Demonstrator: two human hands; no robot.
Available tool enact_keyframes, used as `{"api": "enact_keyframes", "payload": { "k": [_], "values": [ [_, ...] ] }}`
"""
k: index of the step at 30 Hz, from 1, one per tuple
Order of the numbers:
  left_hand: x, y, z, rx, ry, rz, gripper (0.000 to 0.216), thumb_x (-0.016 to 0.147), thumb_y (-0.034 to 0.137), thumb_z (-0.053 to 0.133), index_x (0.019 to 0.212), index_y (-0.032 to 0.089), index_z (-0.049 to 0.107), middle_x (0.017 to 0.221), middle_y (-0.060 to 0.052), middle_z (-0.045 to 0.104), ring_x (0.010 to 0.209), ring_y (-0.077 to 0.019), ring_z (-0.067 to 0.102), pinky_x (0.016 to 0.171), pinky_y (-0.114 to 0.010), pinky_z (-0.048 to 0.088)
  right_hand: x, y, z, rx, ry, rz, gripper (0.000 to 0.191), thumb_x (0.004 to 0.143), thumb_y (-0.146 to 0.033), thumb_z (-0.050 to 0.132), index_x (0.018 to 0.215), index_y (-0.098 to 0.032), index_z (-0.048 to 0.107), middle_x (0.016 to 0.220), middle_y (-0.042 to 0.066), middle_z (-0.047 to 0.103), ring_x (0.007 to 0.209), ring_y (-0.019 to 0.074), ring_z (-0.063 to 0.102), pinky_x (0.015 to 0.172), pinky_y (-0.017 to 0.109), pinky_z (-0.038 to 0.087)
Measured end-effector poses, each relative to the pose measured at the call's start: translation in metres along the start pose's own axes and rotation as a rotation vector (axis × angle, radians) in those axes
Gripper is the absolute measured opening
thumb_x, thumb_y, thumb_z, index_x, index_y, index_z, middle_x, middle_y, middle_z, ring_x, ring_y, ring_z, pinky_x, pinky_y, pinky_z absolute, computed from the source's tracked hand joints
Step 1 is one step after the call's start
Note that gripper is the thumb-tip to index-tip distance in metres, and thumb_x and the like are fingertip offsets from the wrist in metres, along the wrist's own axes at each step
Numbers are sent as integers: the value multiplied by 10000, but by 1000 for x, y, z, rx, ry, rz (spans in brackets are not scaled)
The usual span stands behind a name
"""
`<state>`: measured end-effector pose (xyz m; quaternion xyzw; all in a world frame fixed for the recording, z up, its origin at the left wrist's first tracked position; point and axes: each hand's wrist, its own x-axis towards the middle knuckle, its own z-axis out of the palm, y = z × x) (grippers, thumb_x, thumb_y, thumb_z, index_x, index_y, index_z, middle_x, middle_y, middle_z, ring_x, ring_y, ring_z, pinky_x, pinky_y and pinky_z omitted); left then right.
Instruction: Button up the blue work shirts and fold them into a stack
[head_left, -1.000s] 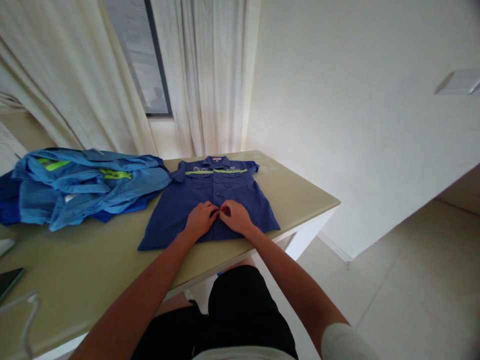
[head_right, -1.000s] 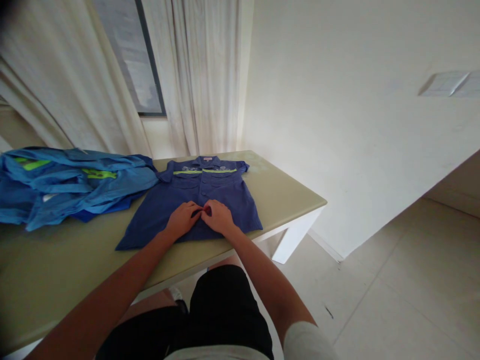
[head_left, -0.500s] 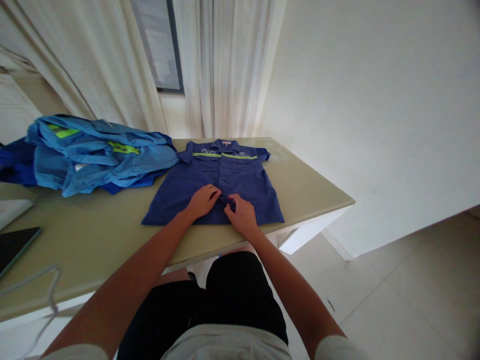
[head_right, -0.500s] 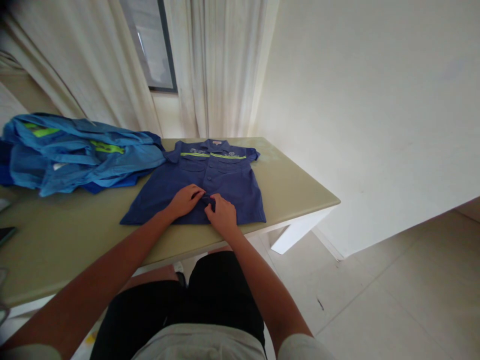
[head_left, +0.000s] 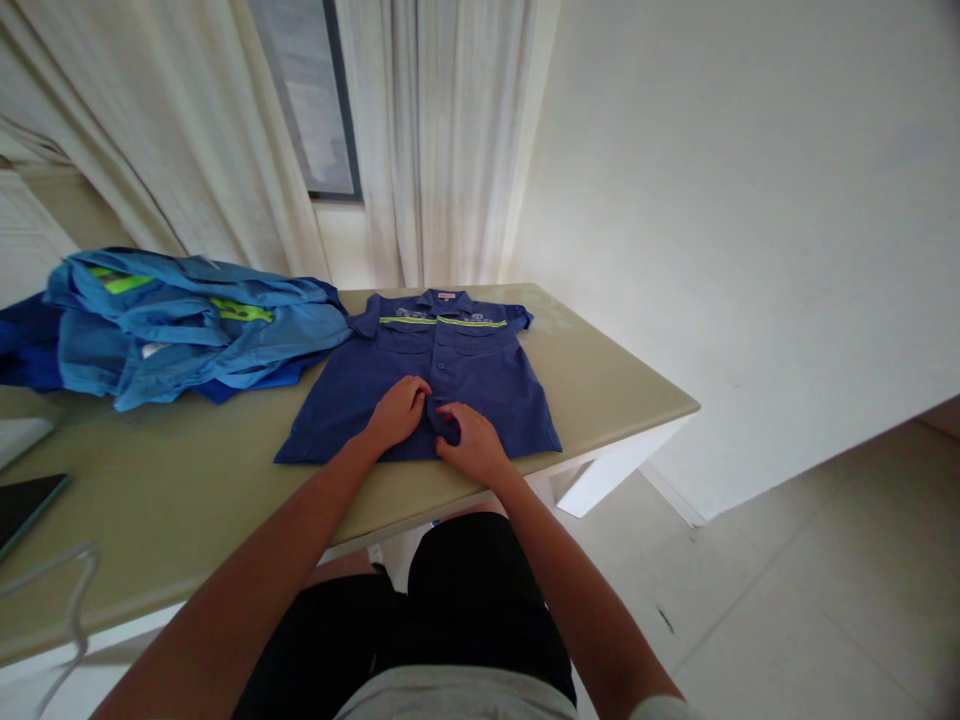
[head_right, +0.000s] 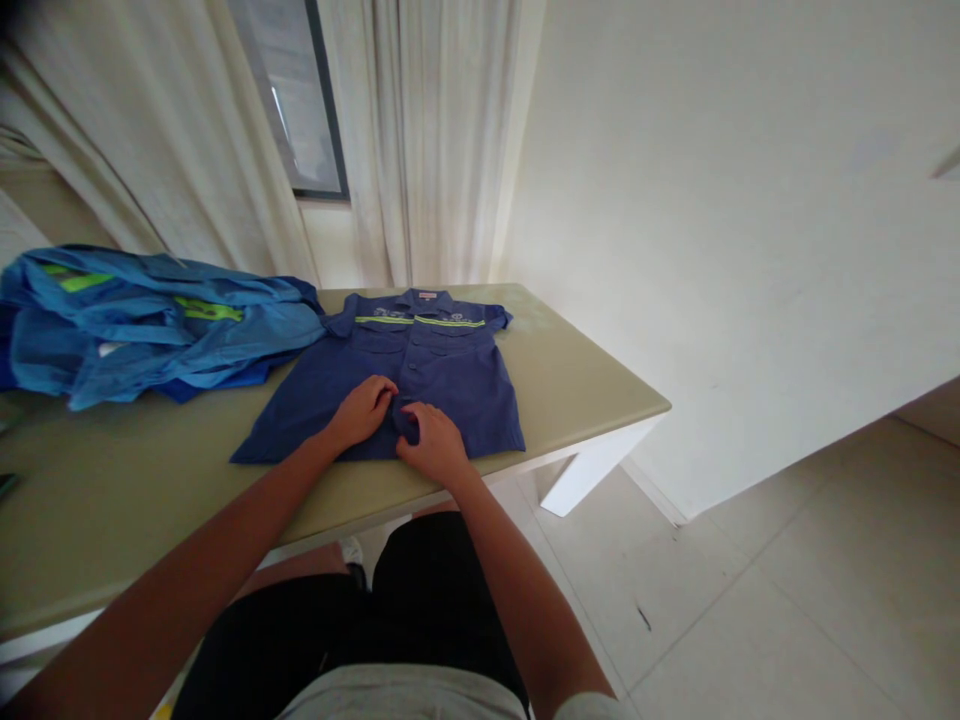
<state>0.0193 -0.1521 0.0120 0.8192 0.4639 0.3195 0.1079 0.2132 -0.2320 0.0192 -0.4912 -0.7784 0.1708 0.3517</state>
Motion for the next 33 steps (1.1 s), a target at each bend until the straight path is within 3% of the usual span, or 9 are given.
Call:
{"api": "enact_keyframes", "payload": {
  "k": [3, 7, 9, 11, 14, 17, 20, 28, 33],
  "values": [
    [0, 8, 0, 93, -46, -54, 222, 921, 158, 431, 1037, 185, 619, 1098, -114, 643, 1046, -248, 597, 979, -426, 493, 5, 6, -2, 178, 123, 167, 318, 848, -172, 620, 1158, -216, 675, 985, 30, 736, 894, 186, 691, 883, 323, 531],
    [-18, 33, 0, 199, -114, -180, 302, 994, 265, 425, 1222, 198, 611, 1296, -136, 611, 1174, -316, 555, 994, -504, 473, -2, 1, -14, 354, 183, 241, 201, 945, -322, 582, 1064, -206, 696, 949, 30, 740, 823, 168, 687, 825, 309, 549],
    [-36, 47, 0, 184, -117, -214, 333, 1002, 257, 411, 1278, 200, 588, 1332, -138, 600, 1200, -326, 549, 999, -512, 470, -19, -7, -24, 366, 70, 177, 256, 946, -419, 636, 1081, -213, 708, 1032, 41, 742, 914, 184, 695, 889, 328, 549],
    [-57, 61, -2, 146, -82, -220, 337, 993, 241, 433, 1300, 197, 564, 1349, -138, 597, 1216, -322, 549, 1022, -512, 461, -44, -14, -34, 294, -110, 72, 442, 839, -496, 784, 1188, -236, 709, 1191, 62, 717, 1096, 239, 676, 1017, 385, 523],
    [-88, 82, -6, 72, 44, -185, 313, 974, 247, 501, 1276, 185, 548, 1320, -139, 615, 1235, -299, 553, 1072, -494, 441, -81, -20, -43, 108, -246, -7, 648, 752, -416, 887, 1347, -281, 670, 1462, 78, 585, 1366, 321, 533, 1197, 473, 398],
    [-113, 104, -11, 38, 105, -176, 179, 981, 281, 524, 1126, 208, 600, 1177, -99, 668, 1134, -271, 603, 1028, -468, 466, -102, -22, -41, 82, -197, 8, 483, 918, -293, 724, 1394, -295, 646, 1492, 69, 562, 1392, 283, 517, 1221, 473, 381],
    [-132, 122, -13, 8, 34, -174, 141, 998, 303, 511, 997, 241, 638, 1048, -52, 691, 1001, -240, 645, 951, -437, 493, -106, -20, -36, 188, -113, 7, 369, 998, -261, 591, 1358, -287, 671, 1427, 71, 607, 1340, 242, 559, 1191, 457, 420],
    [-148, 131, -14, -34, 35, -185, 179, 957, 339, 620, 1080, 235, 698, 1145, -68, 697, 1086, -253, 627, 991, -444, 480, -102, -14, -42, 453, -72, 22, 338, 1048, -273, 472, 1293, -270, 704, 1372, 62, 638, 1304, 201, 581, 1165, 384, 420],
    [-144, 142, -3, 92, -39, -182, 213, 899, 221, 696, 1059, 351, 750, 1161, -3, 716, 1122, -271, 609, 986, -501, 422, -101, -15, -39, 442, 79, 182, 258, 1024, -316, 527, 1206, -236, 692, 1129, 38, 712, 1067, 195, 659, 984, 333, 501]
  ]
}}
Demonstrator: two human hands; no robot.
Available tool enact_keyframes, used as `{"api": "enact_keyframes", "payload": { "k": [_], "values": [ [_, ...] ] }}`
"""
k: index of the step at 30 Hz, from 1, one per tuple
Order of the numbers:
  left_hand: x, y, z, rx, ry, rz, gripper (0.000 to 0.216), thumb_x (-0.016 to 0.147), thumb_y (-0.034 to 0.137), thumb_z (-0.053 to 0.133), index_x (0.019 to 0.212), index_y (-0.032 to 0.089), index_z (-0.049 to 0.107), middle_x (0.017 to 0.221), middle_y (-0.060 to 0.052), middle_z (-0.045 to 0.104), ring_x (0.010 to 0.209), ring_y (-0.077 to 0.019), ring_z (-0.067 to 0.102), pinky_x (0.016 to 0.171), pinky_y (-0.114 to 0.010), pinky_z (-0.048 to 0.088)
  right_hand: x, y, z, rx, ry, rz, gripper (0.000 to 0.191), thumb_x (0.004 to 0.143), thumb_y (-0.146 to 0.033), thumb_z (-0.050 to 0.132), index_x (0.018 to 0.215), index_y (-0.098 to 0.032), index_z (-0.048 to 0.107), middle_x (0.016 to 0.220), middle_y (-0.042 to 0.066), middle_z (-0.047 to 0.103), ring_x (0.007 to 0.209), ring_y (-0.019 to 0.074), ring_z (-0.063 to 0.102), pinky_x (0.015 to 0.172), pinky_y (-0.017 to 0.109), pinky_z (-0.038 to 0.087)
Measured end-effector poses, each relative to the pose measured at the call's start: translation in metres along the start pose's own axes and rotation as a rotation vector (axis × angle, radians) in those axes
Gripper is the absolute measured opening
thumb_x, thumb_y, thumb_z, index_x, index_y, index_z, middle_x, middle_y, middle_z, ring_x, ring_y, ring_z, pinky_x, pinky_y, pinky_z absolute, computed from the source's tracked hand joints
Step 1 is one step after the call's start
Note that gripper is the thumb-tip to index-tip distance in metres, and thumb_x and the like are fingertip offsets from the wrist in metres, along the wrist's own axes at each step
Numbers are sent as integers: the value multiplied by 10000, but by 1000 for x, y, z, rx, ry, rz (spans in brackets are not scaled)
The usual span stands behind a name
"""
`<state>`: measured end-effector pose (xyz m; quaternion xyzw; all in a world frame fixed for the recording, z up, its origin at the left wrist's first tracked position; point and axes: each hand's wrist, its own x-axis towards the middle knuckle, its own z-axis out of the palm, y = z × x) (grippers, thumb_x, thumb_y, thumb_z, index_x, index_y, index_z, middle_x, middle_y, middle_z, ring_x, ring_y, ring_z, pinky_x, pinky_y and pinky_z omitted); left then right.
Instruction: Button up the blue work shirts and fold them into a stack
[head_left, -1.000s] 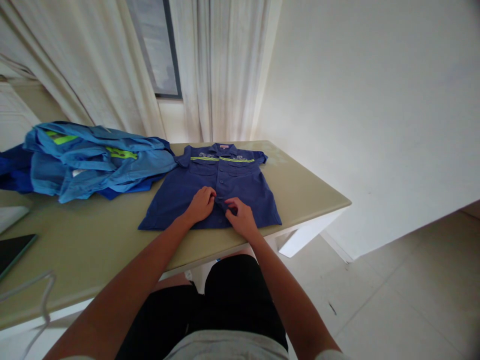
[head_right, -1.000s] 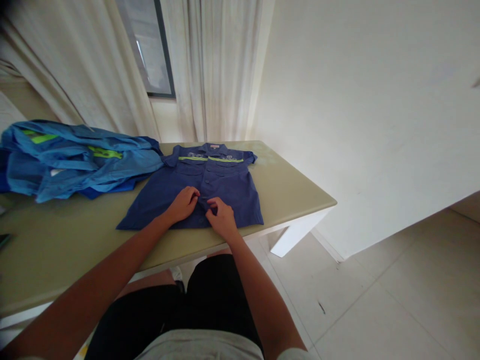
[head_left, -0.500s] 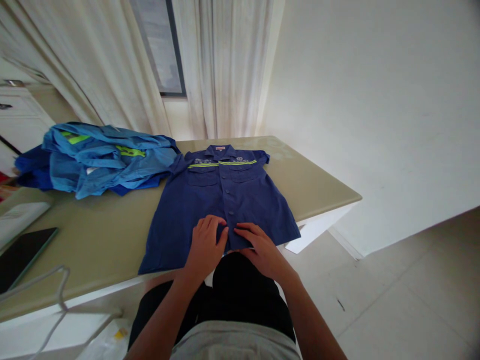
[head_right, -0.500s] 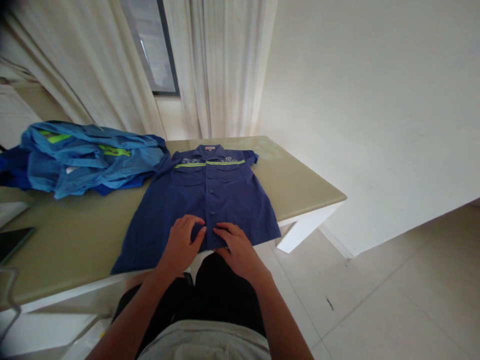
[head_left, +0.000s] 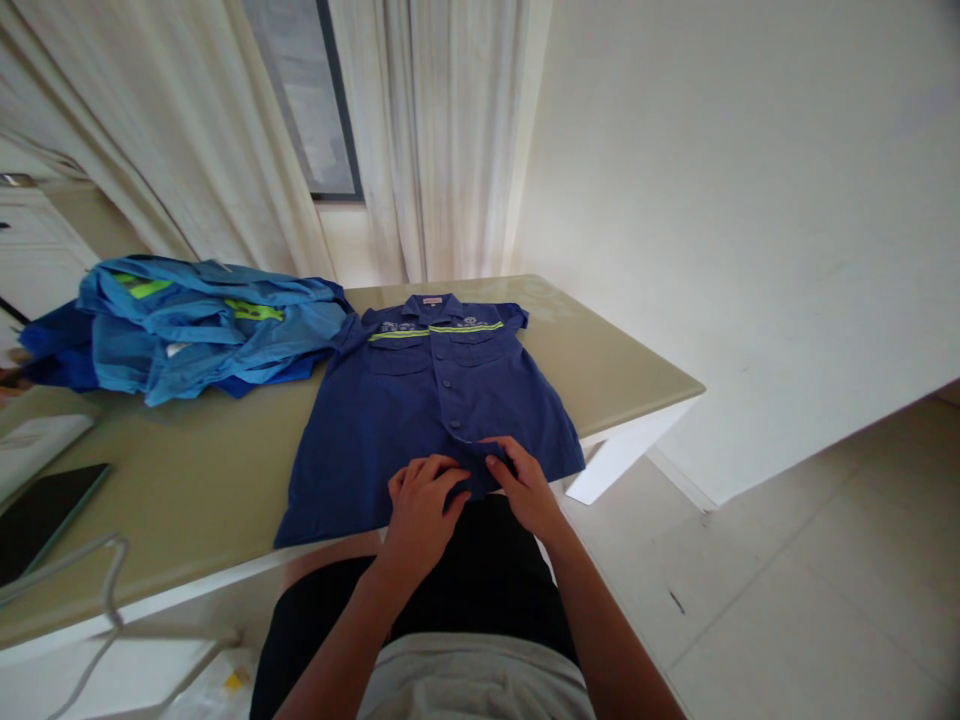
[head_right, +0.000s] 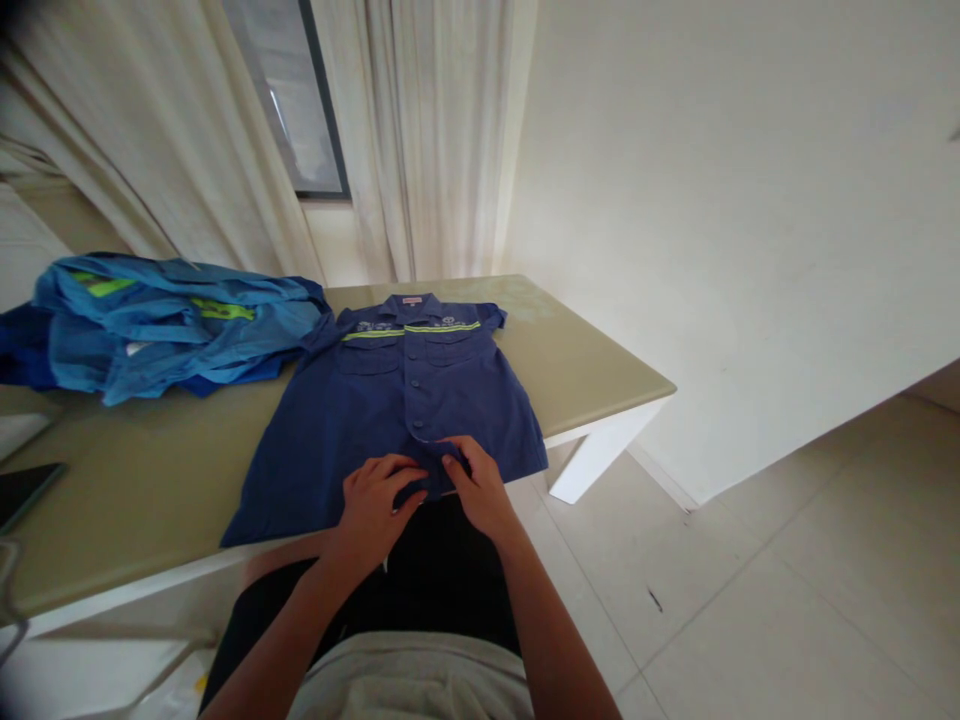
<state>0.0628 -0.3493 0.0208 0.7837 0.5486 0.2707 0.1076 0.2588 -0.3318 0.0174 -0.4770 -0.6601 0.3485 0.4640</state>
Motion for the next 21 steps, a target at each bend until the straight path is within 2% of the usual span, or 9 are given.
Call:
{"api": "enact_keyframes", "payload": {
  "k": [4, 10, 12, 17, 19, 21],
  "values": [
    [3, 5, 3, -9, 27, -6, 165, 934, 175, 644, 977, 310, 730, 1077, -2, 731, 1049, -250, 622, 939, -475, 424, 0, 0, 4, -10, 27, 15, 209, 1008, -342, 560, 1105, -223, 702, 982, 14, 715, 927, 181, 651, 872, 301, 501],
    [8, 2, 4, -130, 111, 111, 137, 994, 193, 575, 1034, 255, 691, 1040, -22, 741, 1002, -216, 637, 924, -404, 466, 1, 1, 5, -17, -28, -92, 248, 1016, -308, 537, 878, -209, 717, 1026, 45, 681, 944, 174, 645, 875, 290, 492],
    [9, 3, 7, -137, 115, 105, 130, 1003, 222, 571, 1021, 252, 696, 1002, -20, 748, 964, -214, 648, 911, -400, 475, 0, 2, 7, -37, -22, -110, 207, 991, -278, 572, 867, -210, 722, 1028, 46, 683, 937, 174, 650, 866, 292, 493],
    [8, 4, 8, -127, 59, 64, 164, 1014, 249, 539, 966, 238, 696, 951, -25, 746, 910, -211, 656, 874, -387, 508, -2, 5, 14, -81, 102, -105, 66, 925, -243, 643, 920, -215, 703, 908, 20, 688, 862, 177, 646, 804, 297, 496],
    [7, -1, 3, -81, 35, 82, 150, 1004, 302, 565, 1002, 239, 700, 1009, -45, 749, 965, -226, 664, 906, -407, 511, -3, 6, 16, -98, 101, -102, 67, 925, -266, 657, 916, -218, 703, 912, 26, 696, 861, 185, 654, 807, 307, 508],
    [4, -11, -3, 23, 44, 91, 222, 977, 384, 612, 1125, 247, 703, 1171, -90, 738, 1106, -273, 654, 1001, -474, 487, -4, 7, 17, -125, 57, -112, 84, 927, -299, 682, 909, -223, 714, 949, 43, 711, 896, 200, 669, 842, 327, 528]
  ]
}}
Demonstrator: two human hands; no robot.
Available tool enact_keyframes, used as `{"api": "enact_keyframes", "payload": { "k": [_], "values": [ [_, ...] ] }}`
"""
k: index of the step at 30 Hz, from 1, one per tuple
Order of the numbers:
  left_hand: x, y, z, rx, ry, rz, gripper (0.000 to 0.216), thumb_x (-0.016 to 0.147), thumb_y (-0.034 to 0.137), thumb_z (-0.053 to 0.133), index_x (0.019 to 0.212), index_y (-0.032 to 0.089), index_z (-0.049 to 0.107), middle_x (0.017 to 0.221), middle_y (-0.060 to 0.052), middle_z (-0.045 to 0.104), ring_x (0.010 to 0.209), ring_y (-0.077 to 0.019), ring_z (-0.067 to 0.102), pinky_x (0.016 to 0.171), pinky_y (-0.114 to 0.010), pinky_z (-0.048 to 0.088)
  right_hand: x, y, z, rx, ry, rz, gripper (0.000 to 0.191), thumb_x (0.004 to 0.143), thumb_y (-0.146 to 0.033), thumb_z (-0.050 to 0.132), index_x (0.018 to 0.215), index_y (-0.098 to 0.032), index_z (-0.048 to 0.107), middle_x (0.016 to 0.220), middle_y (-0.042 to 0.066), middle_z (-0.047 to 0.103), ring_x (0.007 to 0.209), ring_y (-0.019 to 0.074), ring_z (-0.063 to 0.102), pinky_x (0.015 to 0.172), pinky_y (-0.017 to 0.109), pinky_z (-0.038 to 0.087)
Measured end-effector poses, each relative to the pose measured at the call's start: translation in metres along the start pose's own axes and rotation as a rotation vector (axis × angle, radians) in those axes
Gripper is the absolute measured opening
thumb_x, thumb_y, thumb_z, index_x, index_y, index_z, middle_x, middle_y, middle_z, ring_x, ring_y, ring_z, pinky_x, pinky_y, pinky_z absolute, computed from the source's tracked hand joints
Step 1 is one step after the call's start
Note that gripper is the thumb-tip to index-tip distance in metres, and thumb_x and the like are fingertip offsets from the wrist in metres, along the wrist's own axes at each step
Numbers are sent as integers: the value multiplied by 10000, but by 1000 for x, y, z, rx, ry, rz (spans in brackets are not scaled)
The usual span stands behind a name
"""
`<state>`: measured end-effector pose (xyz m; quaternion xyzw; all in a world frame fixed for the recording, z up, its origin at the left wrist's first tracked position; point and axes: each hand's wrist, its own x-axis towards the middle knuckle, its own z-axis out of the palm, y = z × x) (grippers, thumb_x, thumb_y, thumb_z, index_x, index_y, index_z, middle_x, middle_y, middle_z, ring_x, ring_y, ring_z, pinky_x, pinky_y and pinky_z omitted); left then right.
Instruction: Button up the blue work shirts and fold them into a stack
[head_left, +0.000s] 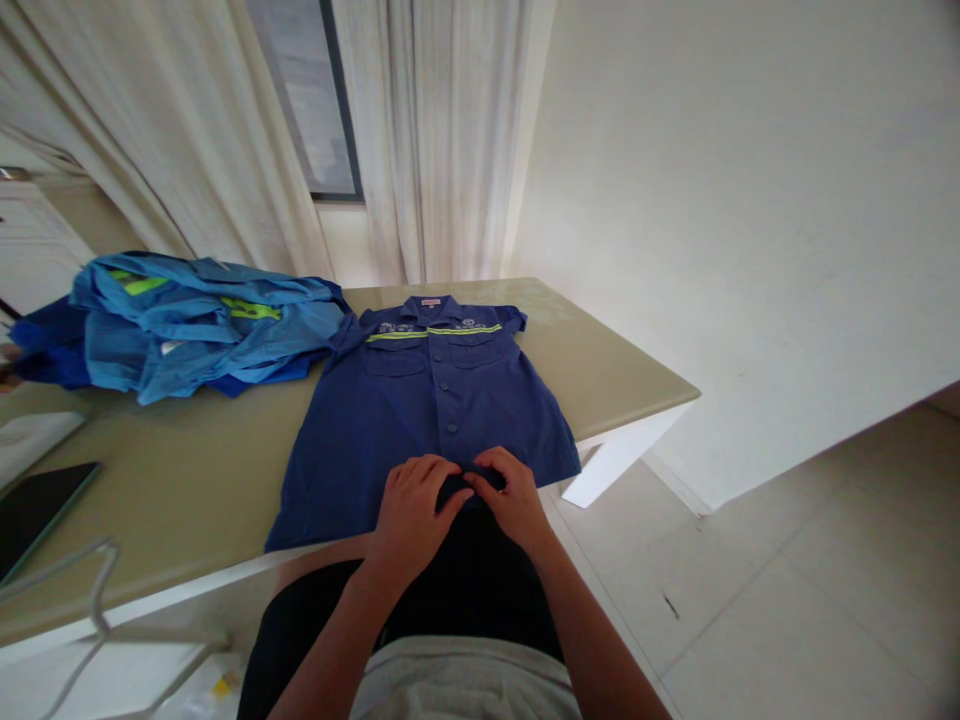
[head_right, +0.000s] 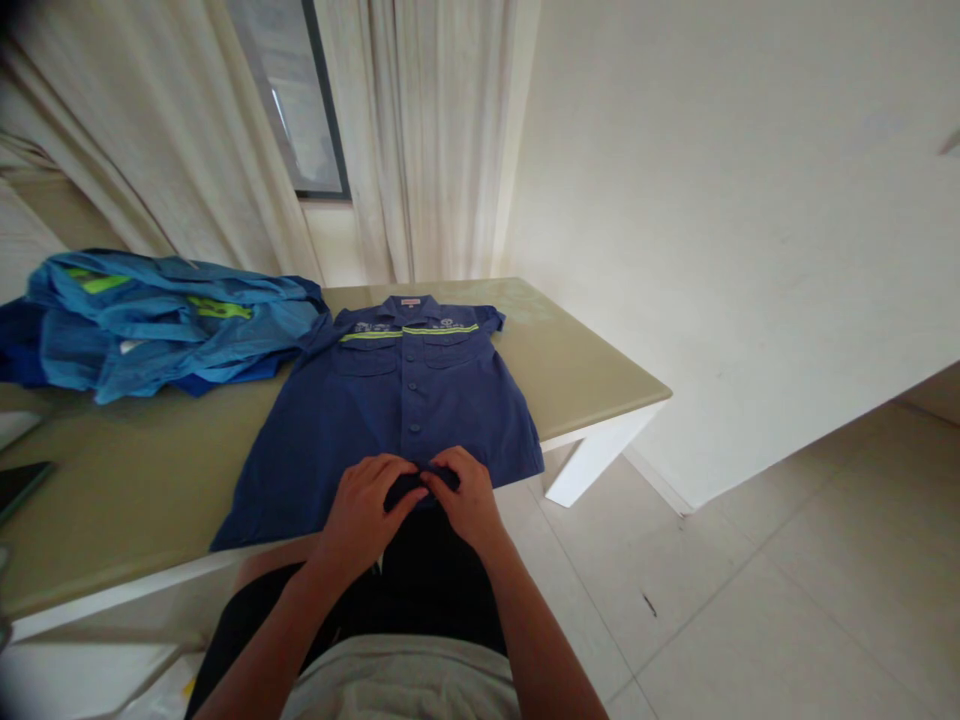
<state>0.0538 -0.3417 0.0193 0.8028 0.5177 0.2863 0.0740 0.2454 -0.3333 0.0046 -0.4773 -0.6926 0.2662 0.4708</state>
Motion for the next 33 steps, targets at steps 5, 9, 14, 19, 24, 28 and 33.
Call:
{"api": "enact_keyframes", "payload": {
  "k": [5, 9, 14, 19, 24, 28, 33],
  "values": [
    [-15, -15, -1, 309, 34, -41, 559, 947, 498, 611, 1468, 300, 562, 1558, -163, 521, 1439, -424, 440, 1170, -733, 245, -11, 2, 2, -245, -149, -136, 375, 978, -317, 646, 1352, -288, 661, 1496, 81, 579, 1418, 259, 484, 1218, 495, 330],
    [-35, 3, 3, 374, 4, -49, 594, 947, 502, 586, 1493, 269, 548, 1573, -207, 489, 1446, -449, 429, 1132, -744, 297, -19, -10, -11, -365, -261, -187, 434, 1026, -395, 577, 1449, -302, 600, 1523, 67, 569, 1428, 269, 473, 1224, 521, 303],
    [1, 1, -25, 275, -168, -4, 470, 1003, 565, 441, 1289, 293, 696, 1315, -158, 698, 1166, -363, 659, 948, -542, 519, 10, -31, -37, -430, -328, -143, 401, 1074, -492, 458, 1126, -237, 763, 1159, 89, 753, 1084, 248, 668, 1032, 439, 470],
    [111, -76, -45, 279, -195, -96, 507, 1036, 445, 358, 1374, 169, 616, 1416, -183, 627, 1275, -335, 605, 1052, -479, 474, 99, 1, -31, -569, -313, -258, 584, 1036, -589, 496, 1495, -231, 544, 1577, 108, 498, 1445, 273, 466, 1221, 450, 329],
    [163, -169, -53, 353, 73, -321, 596, 994, 482, 441, 1495, 163, 489, 1620, -231, 404, 1496, -428, 350, 1156, -621, 329, 162, 63, -35, -753, -395, -43, 692, 1045, -633, 409, 1605, -227, 403, 1687, 120, 309, 1563, 313, 283, 1263, 507, 248],
    [172, -223, -67, 117, 120, -669, 660, 962, 521, 494, 1432, 58, 500, 1418, -304, 583, 1324, -423, 563, 1063, -549, 455, 161, 87, -47, -807, -395, -1, 726, 1036, -687, 350, 1620, -257, 376, 1694, 98, 296, 1569, 301, 270, 1272, 506, 225],
    [192, -237, -79, -273, 239, -667, 551, 819, 243, 676, 1353, 142, 588, 1266, -157, 707, 1081, -253, 708, 891, -340, 573, 154, 91, -48, -820, -374, -19, 715, 1033, -685, 356, 1615, -270, 387, 1690, 83, 311, 1563, 291, 289, 1269, 505, 239]
  ]
}}
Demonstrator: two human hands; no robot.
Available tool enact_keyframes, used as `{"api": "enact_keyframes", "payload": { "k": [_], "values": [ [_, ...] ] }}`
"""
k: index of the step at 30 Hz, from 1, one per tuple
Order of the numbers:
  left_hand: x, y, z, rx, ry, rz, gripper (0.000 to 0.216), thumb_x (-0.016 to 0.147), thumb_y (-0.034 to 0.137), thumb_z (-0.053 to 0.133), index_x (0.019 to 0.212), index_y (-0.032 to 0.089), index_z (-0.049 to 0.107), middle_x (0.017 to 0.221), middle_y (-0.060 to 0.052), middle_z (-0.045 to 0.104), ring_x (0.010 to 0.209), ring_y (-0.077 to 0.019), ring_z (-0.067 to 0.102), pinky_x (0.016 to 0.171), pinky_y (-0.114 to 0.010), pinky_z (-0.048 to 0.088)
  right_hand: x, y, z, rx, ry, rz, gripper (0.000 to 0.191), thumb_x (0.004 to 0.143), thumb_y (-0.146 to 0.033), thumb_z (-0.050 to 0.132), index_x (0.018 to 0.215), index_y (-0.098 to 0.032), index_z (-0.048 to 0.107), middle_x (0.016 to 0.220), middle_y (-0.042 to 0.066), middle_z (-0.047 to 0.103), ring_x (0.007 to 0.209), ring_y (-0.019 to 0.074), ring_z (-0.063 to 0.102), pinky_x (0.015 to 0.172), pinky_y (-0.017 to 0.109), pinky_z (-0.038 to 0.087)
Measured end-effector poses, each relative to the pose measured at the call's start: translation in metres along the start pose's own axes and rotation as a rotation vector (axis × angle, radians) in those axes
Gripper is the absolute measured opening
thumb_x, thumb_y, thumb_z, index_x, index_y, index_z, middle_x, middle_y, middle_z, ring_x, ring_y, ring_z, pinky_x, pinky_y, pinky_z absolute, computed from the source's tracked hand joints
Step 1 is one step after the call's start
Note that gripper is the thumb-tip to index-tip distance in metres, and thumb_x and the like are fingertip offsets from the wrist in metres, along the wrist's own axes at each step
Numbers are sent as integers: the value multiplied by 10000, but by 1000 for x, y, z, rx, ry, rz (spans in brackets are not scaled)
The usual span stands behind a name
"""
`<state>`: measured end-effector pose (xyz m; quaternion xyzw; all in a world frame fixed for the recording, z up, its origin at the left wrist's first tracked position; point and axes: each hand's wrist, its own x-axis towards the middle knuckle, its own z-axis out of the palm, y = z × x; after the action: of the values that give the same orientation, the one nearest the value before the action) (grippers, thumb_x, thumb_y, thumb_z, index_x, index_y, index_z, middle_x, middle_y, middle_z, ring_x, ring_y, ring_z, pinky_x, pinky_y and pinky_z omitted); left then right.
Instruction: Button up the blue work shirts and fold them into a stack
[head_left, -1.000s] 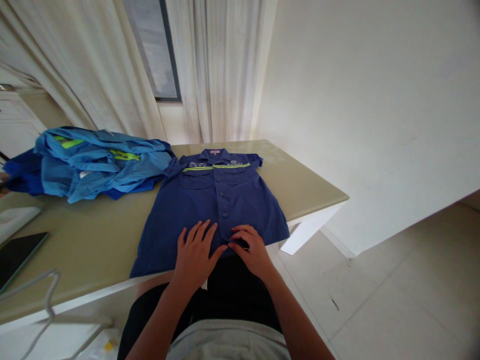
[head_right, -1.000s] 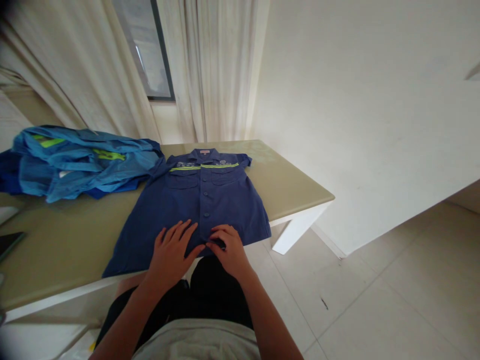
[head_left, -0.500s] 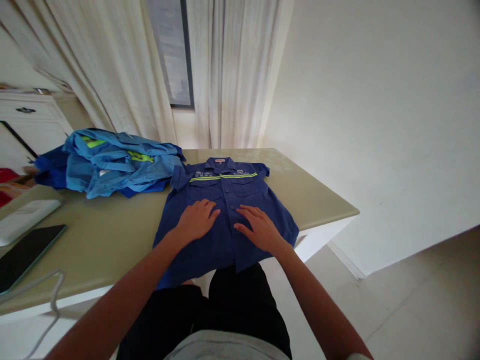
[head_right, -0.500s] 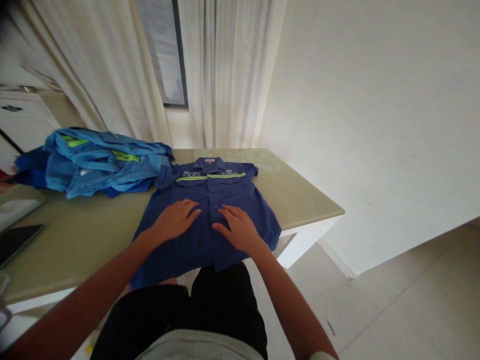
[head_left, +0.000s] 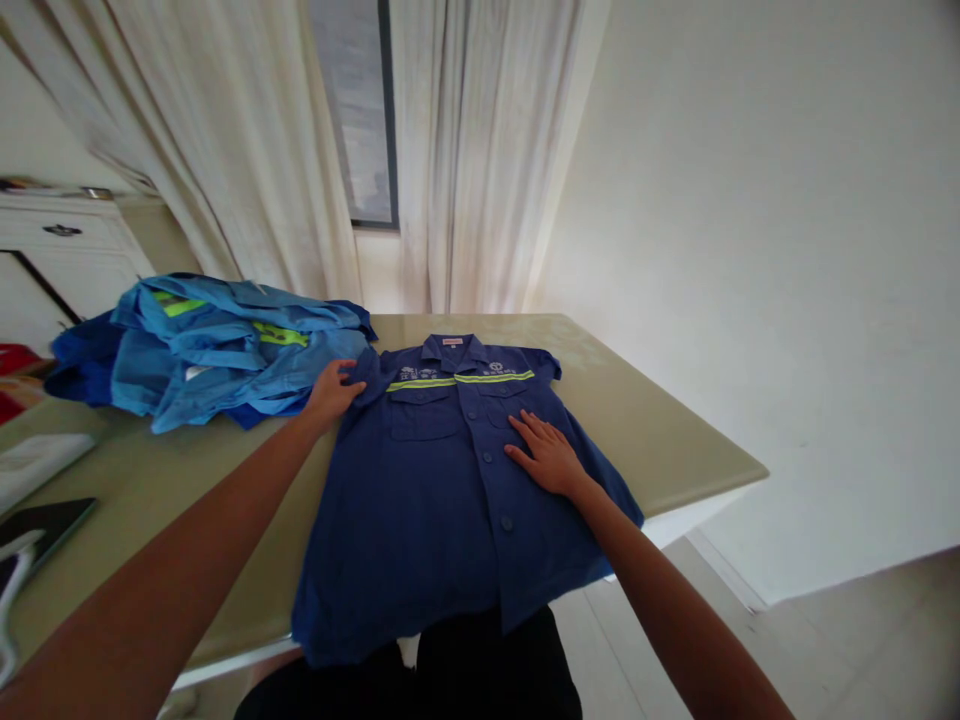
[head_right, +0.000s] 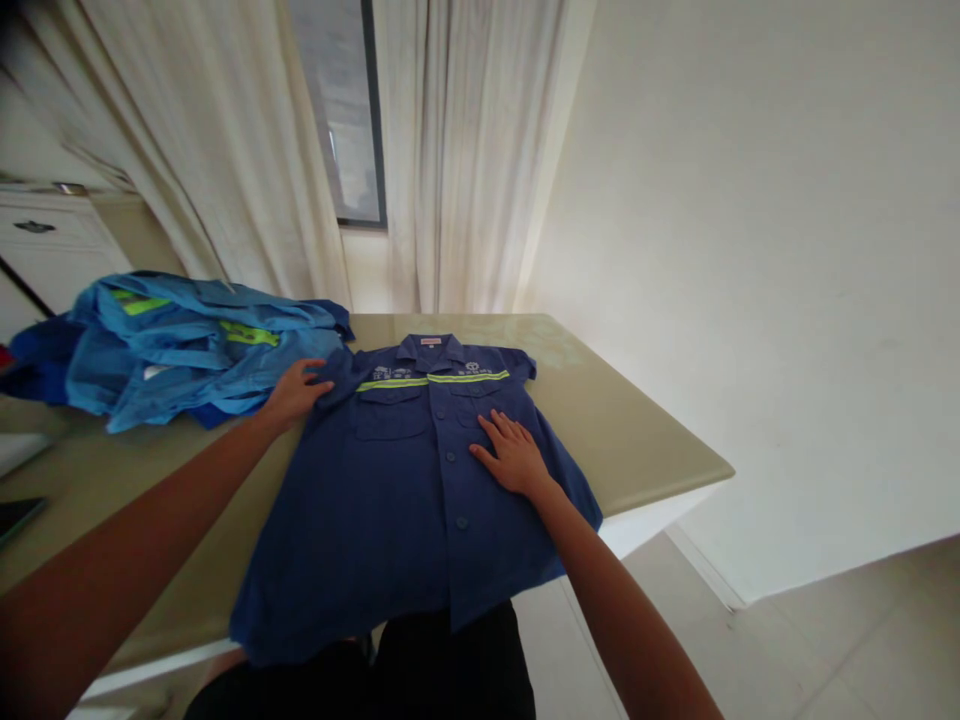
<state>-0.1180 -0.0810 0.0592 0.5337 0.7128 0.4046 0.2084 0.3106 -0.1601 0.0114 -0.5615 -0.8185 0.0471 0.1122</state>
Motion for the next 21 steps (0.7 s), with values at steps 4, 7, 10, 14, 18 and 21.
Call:
{"api": "enact_keyframes", "payload": {
  "k": [4, 7, 10, 14, 18, 21],
  "values": [
    [15, 7, -23, 60, 142, 140, 454, 843, 139, 527, 1261, 195, 695, 1144, -54, 739, 958, -209, 700, 896, -339, 574, 1, 1, 1, 15, 3, -8, 703, 1035, -674, 368, 1609, -269, 398, 1684, 84, 325, 1563, 286, 291, 1271, 501, 246],
    [23, -1, -45, 270, 189, 49, 450, 866, 168, 528, 1290, 134, 676, 1157, -84, 719, 1030, -268, 671, 950, -442, 555, 0, 0, 1, 29, 18, -7, 694, 1034, -665, 384, 1602, -267, 413, 1677, 90, 340, 1557, 288, 305, 1272, 509, 246],
    [24, -8, -47, 445, 207, -26, 473, 825, 186, 607, 1284, 84, 659, 1378, -185, 614, 1266, -402, 553, 1045, -587, 476, 0, -1, 2, 35, 27, 4, 686, 1032, -661, 394, 1595, -270, 425, 1673, 90, 350, 1552, 290, 317, 1271, 517, 247],
    [21, 1, -16, 557, 153, 306, 467, 887, 201, 528, 1338, 151, 636, 1503, -166, 536, 1352, -380, 500, 1127, -550, 420, -1, -2, 1, 47, 33, 3, 674, 1032, -653, 404, 1589, -276, 434, 1669, 87, 359, 1546, 289, 330, 1266, 525, 259],
    [31, 9, 4, 617, 20, 297, 527, 999, 349, 451, 1482, 145, 502, 1526, -203, 518, 1386, -443, 460, 1098, -632, 392, -2, -2, 0, 51, 46, 6, 663, 1032, -658, 405, 1585, -294, 439, 1662, 70, 375, 1541, 285, 343, 1268, 523, 264],
    [46, 1, -5, 740, -31, 189, 592, 1047, 452, 407, 1534, 114, 418, 1479, -249, 526, 1375, -487, 431, 1041, -678, 388, -3, -3, -1, 50, 44, 23, 659, 1030, -657, 412, 1581, -296, 445, 1665, 63, 370, 1537, 286, 351, 1268, 523, 269]
  ]
}}
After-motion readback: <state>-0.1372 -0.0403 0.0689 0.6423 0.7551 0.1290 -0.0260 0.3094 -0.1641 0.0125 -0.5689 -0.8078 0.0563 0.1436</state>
